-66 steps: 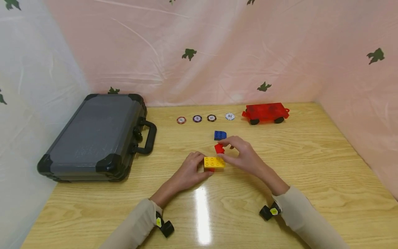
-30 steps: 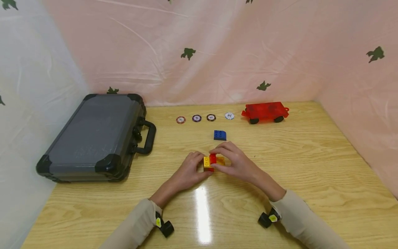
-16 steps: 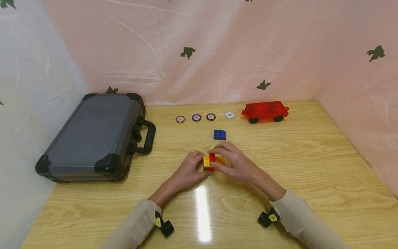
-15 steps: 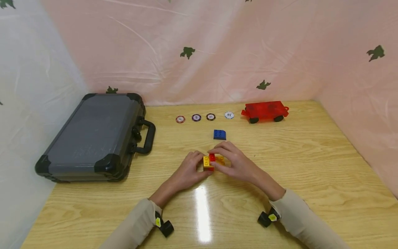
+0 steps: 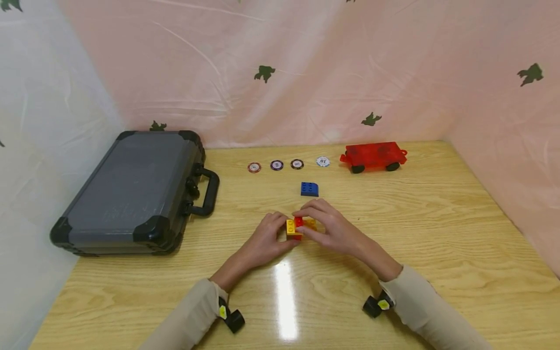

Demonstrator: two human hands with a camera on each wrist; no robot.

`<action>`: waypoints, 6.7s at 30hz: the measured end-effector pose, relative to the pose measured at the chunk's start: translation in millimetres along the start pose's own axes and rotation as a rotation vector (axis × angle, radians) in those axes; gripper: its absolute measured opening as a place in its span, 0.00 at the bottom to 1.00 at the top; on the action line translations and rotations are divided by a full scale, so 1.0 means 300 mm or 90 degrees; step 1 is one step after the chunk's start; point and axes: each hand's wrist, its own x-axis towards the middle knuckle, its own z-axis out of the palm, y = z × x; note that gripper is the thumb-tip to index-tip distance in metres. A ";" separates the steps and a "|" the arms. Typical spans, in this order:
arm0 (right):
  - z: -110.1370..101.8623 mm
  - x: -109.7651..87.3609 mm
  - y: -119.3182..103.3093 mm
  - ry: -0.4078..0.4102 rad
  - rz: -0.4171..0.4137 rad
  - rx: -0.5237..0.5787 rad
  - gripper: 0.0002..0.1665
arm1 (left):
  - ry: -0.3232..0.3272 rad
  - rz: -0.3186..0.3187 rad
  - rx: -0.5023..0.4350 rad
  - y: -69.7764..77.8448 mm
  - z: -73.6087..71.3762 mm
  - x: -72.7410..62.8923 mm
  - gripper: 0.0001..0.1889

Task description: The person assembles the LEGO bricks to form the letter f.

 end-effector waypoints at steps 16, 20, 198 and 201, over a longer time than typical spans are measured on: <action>-0.010 0.013 0.000 -0.019 -0.013 0.002 0.17 | 0.010 0.003 -0.006 0.003 0.001 -0.001 0.19; -0.009 0.011 0.005 -0.015 -0.013 0.013 0.17 | 0.008 0.007 -0.007 0.004 0.000 -0.002 0.19; -0.059 -0.049 0.030 0.060 0.045 0.046 0.24 | -0.006 -0.008 -0.008 -0.006 0.001 -0.001 0.20; -0.058 -0.054 0.023 0.060 0.048 0.055 0.24 | -0.005 -0.008 -0.012 -0.005 0.000 0.000 0.20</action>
